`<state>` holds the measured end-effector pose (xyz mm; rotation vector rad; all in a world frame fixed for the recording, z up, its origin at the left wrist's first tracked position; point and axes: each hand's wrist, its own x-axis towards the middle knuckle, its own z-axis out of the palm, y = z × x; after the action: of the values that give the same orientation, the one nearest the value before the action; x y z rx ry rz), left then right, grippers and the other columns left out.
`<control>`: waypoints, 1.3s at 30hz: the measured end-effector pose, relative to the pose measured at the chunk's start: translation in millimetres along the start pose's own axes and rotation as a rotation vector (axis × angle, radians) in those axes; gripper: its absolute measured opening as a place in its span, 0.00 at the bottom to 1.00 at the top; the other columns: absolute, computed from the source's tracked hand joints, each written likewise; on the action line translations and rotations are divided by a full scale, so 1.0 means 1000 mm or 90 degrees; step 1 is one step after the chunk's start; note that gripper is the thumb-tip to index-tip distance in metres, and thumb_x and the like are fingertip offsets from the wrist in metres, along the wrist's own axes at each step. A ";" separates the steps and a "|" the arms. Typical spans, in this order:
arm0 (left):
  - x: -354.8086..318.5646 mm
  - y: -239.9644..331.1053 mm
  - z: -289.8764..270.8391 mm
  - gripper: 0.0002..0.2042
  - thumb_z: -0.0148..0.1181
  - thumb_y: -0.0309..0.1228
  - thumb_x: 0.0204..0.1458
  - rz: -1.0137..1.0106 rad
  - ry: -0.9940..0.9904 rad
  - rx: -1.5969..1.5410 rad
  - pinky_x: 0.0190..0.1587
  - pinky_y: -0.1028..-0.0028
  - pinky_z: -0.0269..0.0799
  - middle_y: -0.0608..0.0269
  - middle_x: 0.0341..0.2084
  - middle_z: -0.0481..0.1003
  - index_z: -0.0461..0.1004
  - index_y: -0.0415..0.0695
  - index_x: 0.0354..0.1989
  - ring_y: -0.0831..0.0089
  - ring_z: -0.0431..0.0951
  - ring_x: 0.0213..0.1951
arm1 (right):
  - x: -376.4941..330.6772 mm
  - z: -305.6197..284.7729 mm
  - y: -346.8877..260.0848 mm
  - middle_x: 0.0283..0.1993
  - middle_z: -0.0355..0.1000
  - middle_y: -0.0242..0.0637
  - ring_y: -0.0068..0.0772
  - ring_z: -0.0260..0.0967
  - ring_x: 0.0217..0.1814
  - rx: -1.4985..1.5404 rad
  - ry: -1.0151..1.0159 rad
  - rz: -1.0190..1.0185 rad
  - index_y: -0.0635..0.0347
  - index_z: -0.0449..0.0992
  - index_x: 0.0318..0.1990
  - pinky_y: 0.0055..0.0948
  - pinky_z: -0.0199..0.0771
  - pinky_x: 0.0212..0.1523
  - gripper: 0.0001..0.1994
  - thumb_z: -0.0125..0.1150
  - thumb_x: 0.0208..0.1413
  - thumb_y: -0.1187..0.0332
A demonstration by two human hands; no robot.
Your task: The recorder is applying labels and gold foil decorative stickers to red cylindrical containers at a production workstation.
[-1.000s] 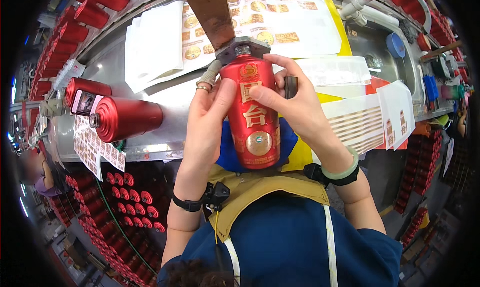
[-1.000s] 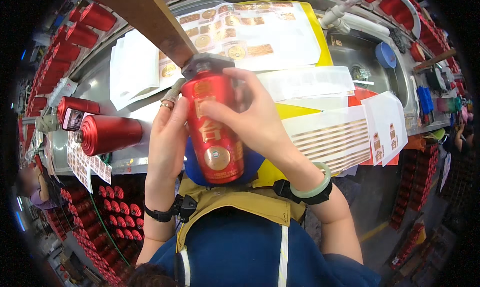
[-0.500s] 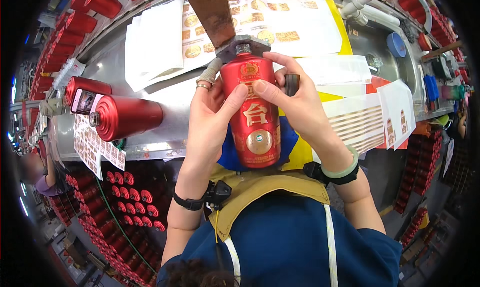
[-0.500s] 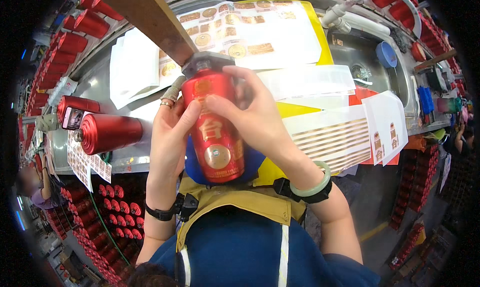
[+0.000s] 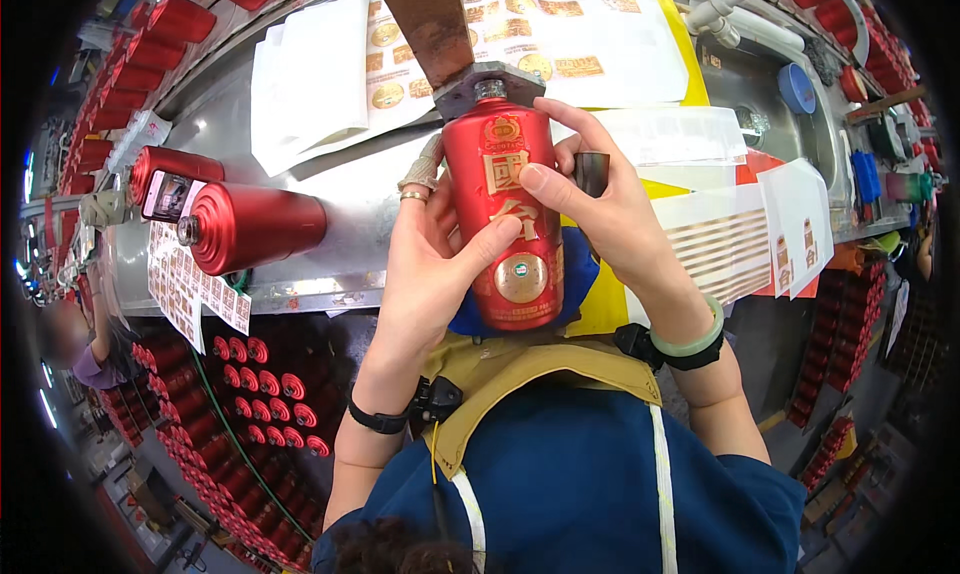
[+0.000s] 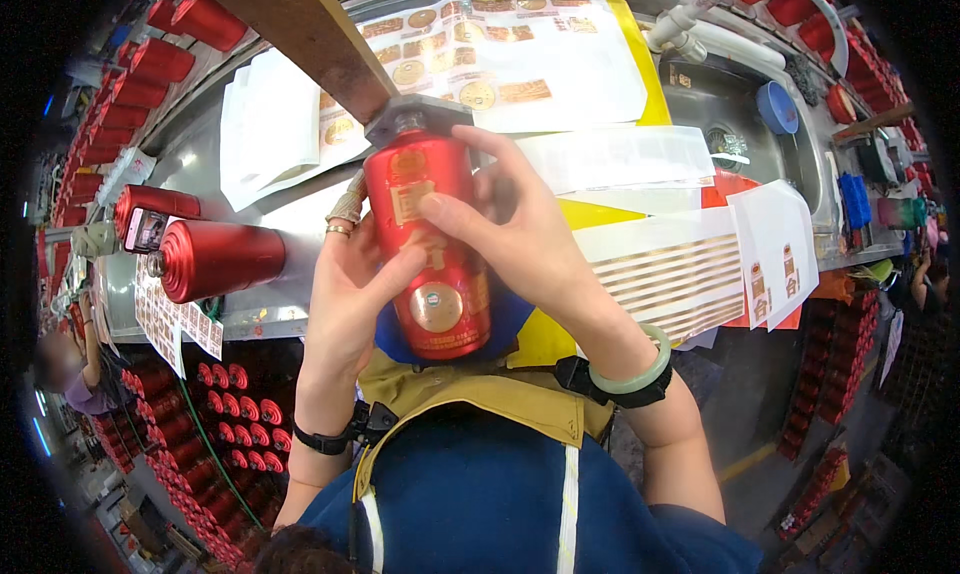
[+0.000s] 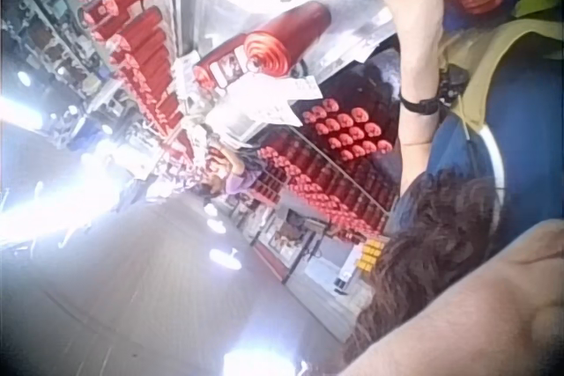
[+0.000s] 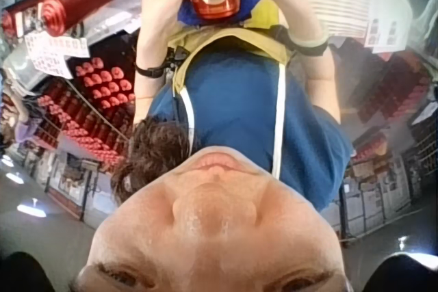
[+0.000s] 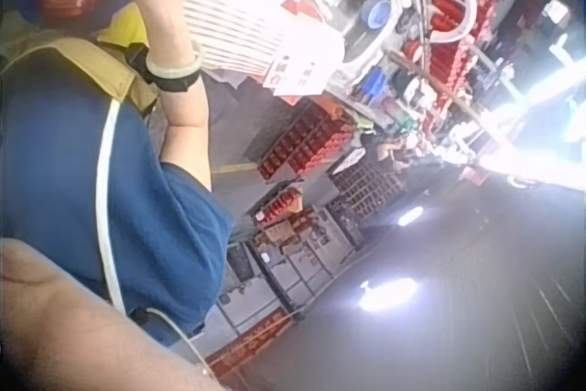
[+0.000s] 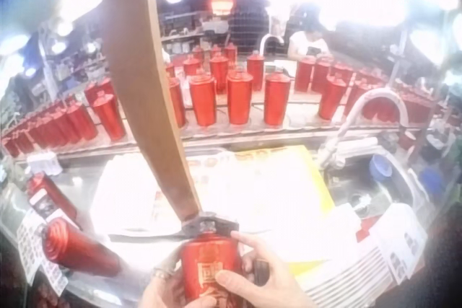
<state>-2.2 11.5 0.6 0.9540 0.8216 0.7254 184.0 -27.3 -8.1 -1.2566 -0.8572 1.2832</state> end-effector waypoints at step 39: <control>-0.001 -0.009 0.000 0.40 0.66 0.22 0.61 0.012 0.037 -0.023 0.67 0.63 0.68 0.49 0.68 0.66 0.48 0.39 0.77 0.64 0.71 0.66 | -0.013 -0.006 0.005 0.41 0.64 0.27 0.18 0.65 0.43 -0.018 -0.038 0.056 0.59 0.55 0.76 0.20 0.68 0.45 0.45 0.77 0.55 0.67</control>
<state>-1.1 6.6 -7.0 0.9130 0.8487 0.7840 187.2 -41.3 -11.6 -1.2963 -0.8733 1.3876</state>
